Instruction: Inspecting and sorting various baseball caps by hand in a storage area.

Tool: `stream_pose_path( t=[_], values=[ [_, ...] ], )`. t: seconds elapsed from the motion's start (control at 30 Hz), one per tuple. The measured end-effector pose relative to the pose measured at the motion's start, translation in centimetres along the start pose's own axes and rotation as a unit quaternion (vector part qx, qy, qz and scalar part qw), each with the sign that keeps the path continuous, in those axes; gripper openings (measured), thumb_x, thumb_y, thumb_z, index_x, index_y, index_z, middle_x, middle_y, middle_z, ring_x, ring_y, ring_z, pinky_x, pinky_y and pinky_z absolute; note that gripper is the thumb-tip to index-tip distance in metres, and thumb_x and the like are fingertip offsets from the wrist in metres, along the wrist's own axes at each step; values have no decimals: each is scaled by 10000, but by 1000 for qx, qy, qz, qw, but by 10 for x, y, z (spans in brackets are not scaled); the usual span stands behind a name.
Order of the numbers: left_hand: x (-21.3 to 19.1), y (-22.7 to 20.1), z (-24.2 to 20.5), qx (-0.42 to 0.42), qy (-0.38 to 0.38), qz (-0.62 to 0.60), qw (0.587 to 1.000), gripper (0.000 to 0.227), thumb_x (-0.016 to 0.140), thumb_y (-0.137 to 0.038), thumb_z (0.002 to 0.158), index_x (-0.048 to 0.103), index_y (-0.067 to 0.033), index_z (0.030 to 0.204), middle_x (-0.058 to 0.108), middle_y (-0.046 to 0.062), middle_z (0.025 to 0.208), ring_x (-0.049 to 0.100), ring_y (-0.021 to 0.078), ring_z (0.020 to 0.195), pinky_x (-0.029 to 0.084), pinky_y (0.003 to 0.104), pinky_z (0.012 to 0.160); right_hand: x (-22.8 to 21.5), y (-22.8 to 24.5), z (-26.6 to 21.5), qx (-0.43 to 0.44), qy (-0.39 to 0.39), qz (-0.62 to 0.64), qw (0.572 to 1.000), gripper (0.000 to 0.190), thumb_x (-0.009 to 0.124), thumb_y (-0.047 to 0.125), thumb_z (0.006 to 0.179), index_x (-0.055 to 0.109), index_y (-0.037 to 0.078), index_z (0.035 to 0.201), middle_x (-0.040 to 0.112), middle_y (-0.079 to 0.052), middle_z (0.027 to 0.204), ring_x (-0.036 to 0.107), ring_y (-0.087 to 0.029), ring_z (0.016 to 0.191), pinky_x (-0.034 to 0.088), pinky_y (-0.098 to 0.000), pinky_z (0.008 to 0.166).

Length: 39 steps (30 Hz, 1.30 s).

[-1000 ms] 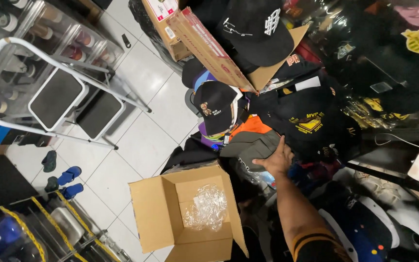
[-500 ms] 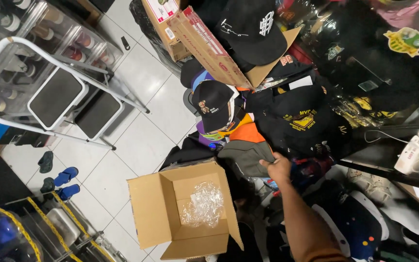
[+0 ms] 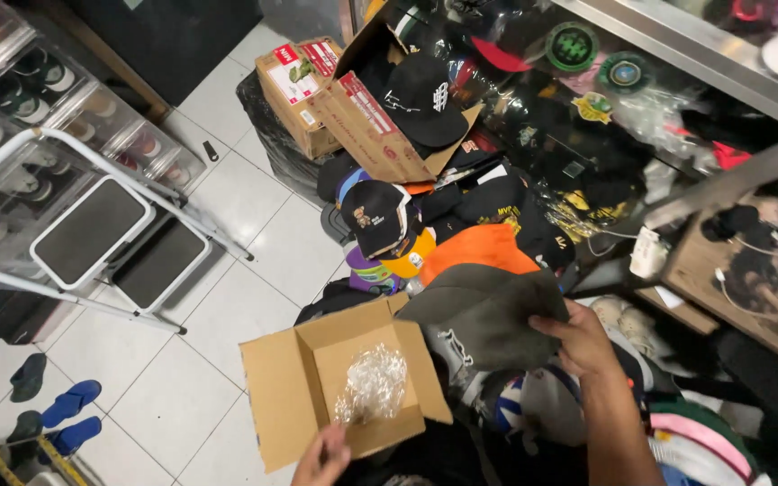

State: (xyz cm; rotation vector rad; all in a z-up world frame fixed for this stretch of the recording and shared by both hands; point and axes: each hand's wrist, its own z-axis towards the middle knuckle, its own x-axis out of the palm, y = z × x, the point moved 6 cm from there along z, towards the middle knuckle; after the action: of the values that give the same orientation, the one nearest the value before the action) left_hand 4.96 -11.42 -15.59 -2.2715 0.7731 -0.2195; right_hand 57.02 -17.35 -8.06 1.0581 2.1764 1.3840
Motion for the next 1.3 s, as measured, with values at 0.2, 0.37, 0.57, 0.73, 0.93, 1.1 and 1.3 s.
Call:
stream_pose_path(
  t=[0.2, 0.37, 0.57, 0.73, 0.93, 1.1, 1.3],
  values=[
    [12, -113, -10, 131, 253, -424, 860, 836, 489, -554, 909, 370, -37, 1554, 541, 223, 1490, 528, 323, 1347, 398, 413, 1089, 102, 3, -106, 80, 285, 112, 949, 374, 692, -52, 805, 635, -162, 1158, 725, -231, 1040, 682, -269, 811, 534, -315, 717],
    [-15, -16, -17, 58, 297, -509, 806, 669, 707, -395, 824, 609, 16, 1342, 701, 195, 1243, 686, 318, 997, 548, 433, 895, 180, -14, -191, 120, 296, 45, 946, 157, 701, -50, 844, 674, -107, 989, 722, -163, 894, 637, -184, 694, 501, -275, 635],
    [-31, -2, -114, -30, 199, -475, 857, 284, 499, -174, 910, 672, 21, 1022, 680, 119, 853, 547, 184, 677, 423, 302, 610, 168, -46, -274, 52, 45, -284, 956, 507, 825, 174, 821, 680, -7, 1271, 615, -72, 796, 572, -166, 686, 465, -274, 629],
    [-40, -75, -190, 148, 164, -457, 861, 747, 551, -43, 856, 369, -43, 1581, 568, 140, 1378, 541, 177, 1044, 424, 260, 845, 184, -4, -361, 102, -18, -128, 986, 532, 422, 319, 1011, 618, -10, 1380, 648, -137, 1397, 570, -248, 1266, 402, -354, 1081],
    [-44, -103, -175, 258, 104, -390, 878, 983, 704, 23, 839, 158, -129, 1642, 613, 198, 1408, 669, 214, 1080, 553, 301, 858, 147, -4, -335, -33, 43, -125, 991, 567, 675, 190, 855, 586, -66, 1353, 718, -238, 1174, 656, -288, 994, 495, -356, 869],
    [-101, -176, -160, 305, -20, -60, 950, 1032, 610, 128, 814, 99, -202, 1647, 488, 103, 1263, 440, 185, 1052, 366, 299, 853, 185, 93, -335, -174, 324, -337, 867, 436, 878, 61, 519, 763, 10, 936, 783, -60, 796, 654, -195, 674, 526, -305, 650],
    [-74, -290, -200, 346, 170, 185, 904, 334, 611, 44, 876, 770, -40, 1158, 700, 10, 965, 540, 105, 762, 472, 242, 680, 291, 151, -393, -332, 500, -609, 519, 588, 909, 612, 549, 702, 156, 858, 710, -53, 661, 632, -335, 595, 508, -416, 606]
  ],
)
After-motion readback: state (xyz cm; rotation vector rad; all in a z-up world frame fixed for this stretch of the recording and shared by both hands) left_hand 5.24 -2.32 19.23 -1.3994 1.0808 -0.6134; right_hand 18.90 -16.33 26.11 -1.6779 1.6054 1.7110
